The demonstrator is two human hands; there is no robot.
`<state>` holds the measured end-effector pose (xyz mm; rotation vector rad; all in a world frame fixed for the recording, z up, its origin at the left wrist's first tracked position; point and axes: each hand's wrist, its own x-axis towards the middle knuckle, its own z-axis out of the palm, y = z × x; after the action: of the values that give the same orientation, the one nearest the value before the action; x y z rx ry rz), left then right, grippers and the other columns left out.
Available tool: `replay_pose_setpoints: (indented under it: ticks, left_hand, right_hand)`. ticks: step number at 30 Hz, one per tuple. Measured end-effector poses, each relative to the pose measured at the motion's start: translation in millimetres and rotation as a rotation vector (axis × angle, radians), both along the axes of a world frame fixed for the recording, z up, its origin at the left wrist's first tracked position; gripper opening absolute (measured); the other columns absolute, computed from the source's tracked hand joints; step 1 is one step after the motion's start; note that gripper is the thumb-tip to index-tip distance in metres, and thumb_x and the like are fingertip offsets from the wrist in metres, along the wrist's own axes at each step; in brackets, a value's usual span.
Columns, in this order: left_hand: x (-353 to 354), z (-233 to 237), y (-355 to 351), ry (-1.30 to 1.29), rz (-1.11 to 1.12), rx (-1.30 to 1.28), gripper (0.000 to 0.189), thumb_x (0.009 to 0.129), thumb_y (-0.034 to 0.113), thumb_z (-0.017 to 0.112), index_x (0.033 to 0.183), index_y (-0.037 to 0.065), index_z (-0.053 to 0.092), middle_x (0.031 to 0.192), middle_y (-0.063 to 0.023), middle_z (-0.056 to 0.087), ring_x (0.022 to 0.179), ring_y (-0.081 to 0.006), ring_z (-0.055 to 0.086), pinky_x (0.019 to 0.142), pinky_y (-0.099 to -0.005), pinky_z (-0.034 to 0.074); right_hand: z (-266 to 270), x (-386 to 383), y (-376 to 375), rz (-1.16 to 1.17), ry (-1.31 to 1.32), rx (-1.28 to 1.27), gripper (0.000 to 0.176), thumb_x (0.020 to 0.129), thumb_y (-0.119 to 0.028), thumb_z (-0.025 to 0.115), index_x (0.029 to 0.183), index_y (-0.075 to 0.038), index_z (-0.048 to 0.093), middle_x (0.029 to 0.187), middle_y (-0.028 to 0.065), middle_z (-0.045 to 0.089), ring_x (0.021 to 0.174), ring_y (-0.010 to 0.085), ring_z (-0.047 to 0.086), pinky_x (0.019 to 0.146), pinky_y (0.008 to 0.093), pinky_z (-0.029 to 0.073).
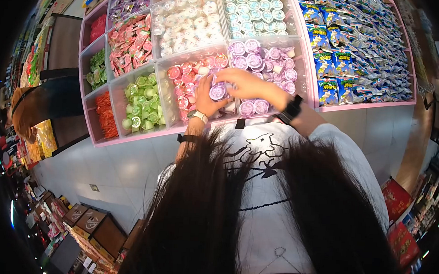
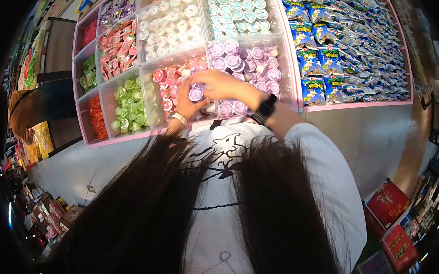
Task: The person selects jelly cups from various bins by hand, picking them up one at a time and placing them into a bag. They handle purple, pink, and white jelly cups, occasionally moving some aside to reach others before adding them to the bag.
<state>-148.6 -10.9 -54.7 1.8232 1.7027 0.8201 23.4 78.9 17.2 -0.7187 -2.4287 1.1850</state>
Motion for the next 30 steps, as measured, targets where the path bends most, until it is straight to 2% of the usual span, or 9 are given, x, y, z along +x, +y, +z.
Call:
replay_pose_setpoints:
  ticks: [1, 3, 5, 8, 11, 17, 23, 26, 30]
  left_hand:
    - [1, 4, 2, -0.025, 0.003, -0.014, 0.087, 0.051, 0.034, 0.075, 0.123, 0.005, 0.036, 0.123, -0.0196, 0.037, 0.115, -0.0357, 0.034, 0.095, -0.0434, 0.026]
    - [1, 10, 2, -0.042, 0.021, -0.016, 0.085, 0.053, 0.034, 0.074, 0.123, 0.004, 0.036, 0.123, -0.0197, 0.037, 0.115, -0.0357, 0.034, 0.096, -0.0433, 0.026]
    - [2, 12, -1, -0.028, 0.043, 0.006, 0.083, 0.055, 0.032, 0.073, 0.123, 0.002, 0.036, 0.123, -0.0201, 0.037, 0.116, -0.0354, 0.033, 0.097, -0.0428, 0.025]
    - [-1, 8, 2, -0.082, 0.036, -0.003, 0.081, 0.057, 0.031, 0.072, 0.124, 0.002, 0.035, 0.124, -0.0204, 0.036, 0.116, -0.0354, 0.033, 0.098, -0.0425, 0.024]
    - [-5, -1, 0, -0.068, 0.022, 0.001, 0.080, 0.058, 0.031, 0.071, 0.124, 0.002, 0.035, 0.124, -0.0201, 0.036, 0.116, -0.0354, 0.032, 0.098, -0.0423, 0.024]
    - [-3, 5, -1, -0.044, 0.020, 0.002, 0.078, 0.060, 0.031, 0.070, 0.123, 0.002, 0.035, 0.124, -0.0201, 0.036, 0.116, -0.0356, 0.033, 0.098, -0.0425, 0.024]
    - [-3, 2, 0, -0.033, 0.035, -0.006, 0.078, 0.059, 0.037, 0.069, 0.121, 0.002, 0.037, 0.124, -0.0200, 0.036, 0.114, -0.0367, 0.034, 0.095, -0.0438, 0.025]
    - [-3, 1, -1, -0.023, 0.037, -0.018, 0.077, 0.059, 0.036, 0.069, 0.121, 0.002, 0.037, 0.124, -0.0200, 0.036, 0.114, -0.0368, 0.034, 0.095, -0.0438, 0.025]
    - [-3, 3, -1, -0.024, 0.037, -0.033, 0.076, 0.059, 0.036, 0.069, 0.121, 0.003, 0.037, 0.124, -0.0207, 0.035, 0.114, -0.0370, 0.034, 0.096, -0.0438, 0.025]
  right_hand:
    - [7, 18, 3, -0.098, 0.152, -0.133, 0.032, 0.068, -0.008, 0.059, 0.099, -0.005, 0.054, 0.099, 0.0145, 0.057, 0.094, 0.0289, 0.055, 0.076, 0.0367, 0.045]
    - [5, 58, 5, -0.596, 0.094, -0.242, 0.023, 0.071, -0.004, 0.053, 0.094, -0.003, 0.054, 0.091, 0.0126, 0.059, 0.083, 0.0287, 0.058, 0.069, 0.0358, 0.046]
    - [-27, 99, 18, -0.817, -0.181, 0.128, 0.023, 0.072, -0.006, 0.051, 0.094, -0.004, 0.054, 0.091, 0.0150, 0.058, 0.080, 0.0310, 0.058, 0.067, 0.0391, 0.046]
    - [-67, 131, 17, -0.834, -0.507, 0.236, 0.020, 0.072, -0.005, 0.049, 0.091, -0.005, 0.055, 0.090, 0.0157, 0.057, 0.079, 0.0318, 0.057, 0.066, 0.0415, 0.046]
    - [-84, 138, 16, -0.660, -0.637, 0.207, 0.020, 0.072, -0.006, 0.050, 0.090, -0.005, 0.056, 0.089, 0.0156, 0.056, 0.080, 0.0324, 0.057, 0.067, 0.0423, 0.046]
    - [-91, 135, 25, -0.462, -0.664, 0.166, 0.010, 0.072, -0.007, 0.053, 0.081, -0.004, 0.054, 0.085, 0.0140, 0.052, 0.080, 0.0345, 0.054, 0.067, 0.0429, 0.044]
    - [-109, 135, 26, -0.656, -0.481, 0.178, 0.009, 0.072, -0.010, 0.057, 0.075, -0.003, 0.053, 0.080, 0.0143, 0.055, 0.075, 0.0346, 0.054, 0.063, 0.0422, 0.043]
    - [-111, 138, 29, -0.785, -0.424, 0.044, 0.011, 0.072, -0.011, 0.059, 0.074, -0.002, 0.053, 0.073, 0.0148, 0.058, 0.070, 0.0342, 0.055, 0.062, 0.0407, 0.044]
    - [-127, 143, 27, -1.013, -0.327, -0.135, 0.010, 0.075, -0.011, 0.057, 0.074, -0.001, 0.055, 0.065, 0.0119, 0.059, 0.057, 0.0258, 0.058, 0.051, 0.0350, 0.046]
